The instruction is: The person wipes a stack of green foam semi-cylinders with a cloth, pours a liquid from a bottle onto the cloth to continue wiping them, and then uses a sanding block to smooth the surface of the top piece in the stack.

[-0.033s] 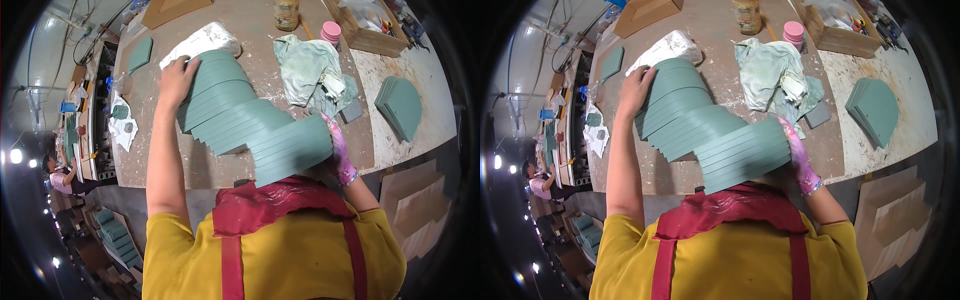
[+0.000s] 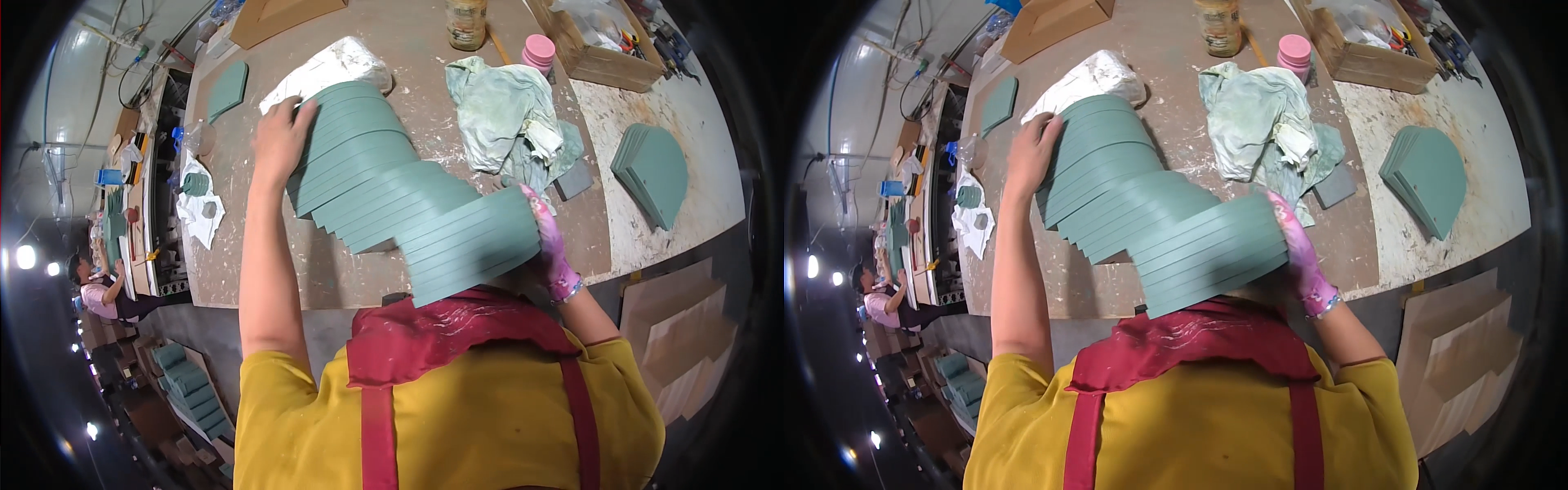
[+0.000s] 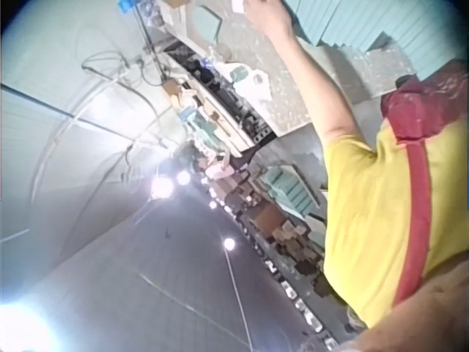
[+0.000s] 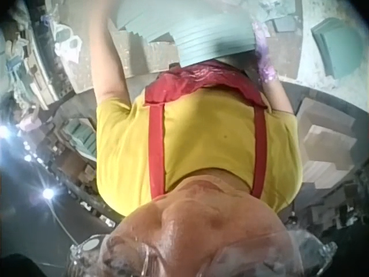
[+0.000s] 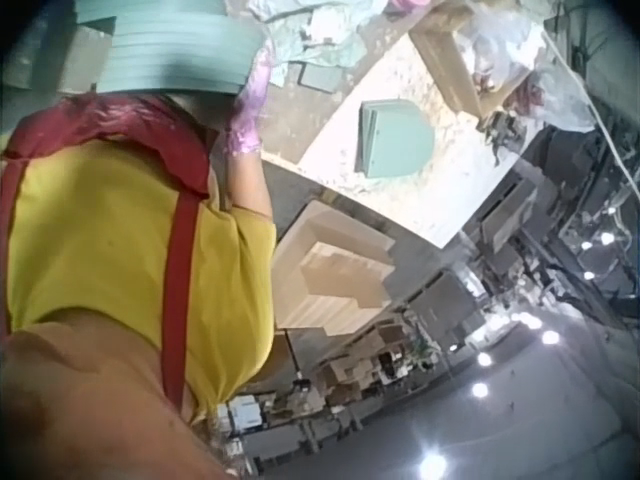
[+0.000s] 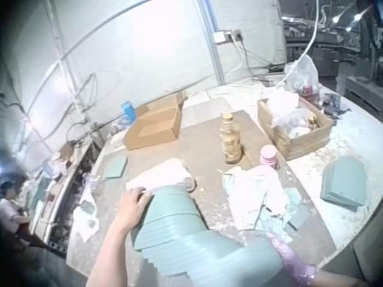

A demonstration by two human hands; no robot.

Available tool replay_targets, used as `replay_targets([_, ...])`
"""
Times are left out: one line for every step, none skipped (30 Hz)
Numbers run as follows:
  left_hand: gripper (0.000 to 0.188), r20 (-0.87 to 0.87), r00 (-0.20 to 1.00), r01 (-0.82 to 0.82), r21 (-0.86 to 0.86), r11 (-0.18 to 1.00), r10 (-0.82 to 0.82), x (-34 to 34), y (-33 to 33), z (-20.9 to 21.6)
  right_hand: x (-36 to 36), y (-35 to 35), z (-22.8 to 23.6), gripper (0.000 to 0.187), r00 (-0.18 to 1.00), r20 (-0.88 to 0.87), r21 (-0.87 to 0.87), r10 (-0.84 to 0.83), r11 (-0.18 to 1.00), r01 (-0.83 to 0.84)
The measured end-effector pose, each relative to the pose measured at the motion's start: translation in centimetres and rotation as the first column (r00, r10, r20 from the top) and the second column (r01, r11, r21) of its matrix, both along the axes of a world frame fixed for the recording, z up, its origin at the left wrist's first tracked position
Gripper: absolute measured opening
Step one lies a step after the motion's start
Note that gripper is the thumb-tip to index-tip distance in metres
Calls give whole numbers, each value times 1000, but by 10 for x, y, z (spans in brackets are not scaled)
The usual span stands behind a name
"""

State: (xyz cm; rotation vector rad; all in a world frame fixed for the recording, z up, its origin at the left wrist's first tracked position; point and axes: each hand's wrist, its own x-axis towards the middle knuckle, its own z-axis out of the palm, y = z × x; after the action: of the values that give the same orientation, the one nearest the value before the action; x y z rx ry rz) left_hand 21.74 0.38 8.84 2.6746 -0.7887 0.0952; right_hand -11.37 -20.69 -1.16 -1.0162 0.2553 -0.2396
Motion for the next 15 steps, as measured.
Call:
replay_targets([47,-43,999,-16,-154,988,9,-2,13,-2,1,5,-3,41,999,-6,53,-31,998,32])
replay_targets([48,-88,996,-39,-302,952,13,-7,24,-5,3,12,-5,41,998,-12,107,-61,992,62])
replay_targets([48,-94,996,-31,-305,952,2,-19,30,-8,5,23,-7,42,985,-95,188,-144,969,160])
replay_targets([51,-145,988,-109,-434,894,51,-35,37,-10,6,27,-10,42,983,-101,184,-152,969,168])
replay_targets([55,-202,975,-194,-548,814,96,-54,45,-13,6,31,-13,43,982,-76,97,-173,979,180])
replay_targets([58,-269,954,-278,-644,713,129,-71,50,-19,6,34,-18,44,979,-54,7,-195,981,196])
replay_targets([58,-273,953,-282,-645,710,131,-88,57,-22,8,42,-19,44,970,-109,168,-216,958,232])
replay_targets([60,-355,924,-357,-669,652,142,-105,61,-30,9,46,-15,44,970,-113,164,-215,959,232])
replay_targets([62,-429,890,-431,-684,589,153,-120,67,-35,11,50,-4,46,974,-125,133,-188,970,205])
replay_targets([62,-429,890,-434,-687,582,156,-133,69,-44,13,52,1,48,977,-138,98,-163,979,177])
replay_targets([65,-545,834,-512,-711,483,82,-144,70,-53,15,55,-4,48,978,-137,93,-158,981,172])
replay_targets([69,-640,769,-587,-714,381,-14,-152,66,-57,18,56,-12,50,983,-108,77,-151,984,160])
replay_targets([69,-638,770,-589,-717,373,-11,-159,62,-57,20,59,-19,54,987,-80,63,-137,988,142])
replay_targets([69,-713,696,-653,-679,336,-89,-165,58,-55,23,62,-23,54,989,-77,58,-129,989,134])
replay_targets([68,-774,611,-715,-630,303,-168,-172,57,-54,23,67,-24,56,987,-106,29,-121,992,125])
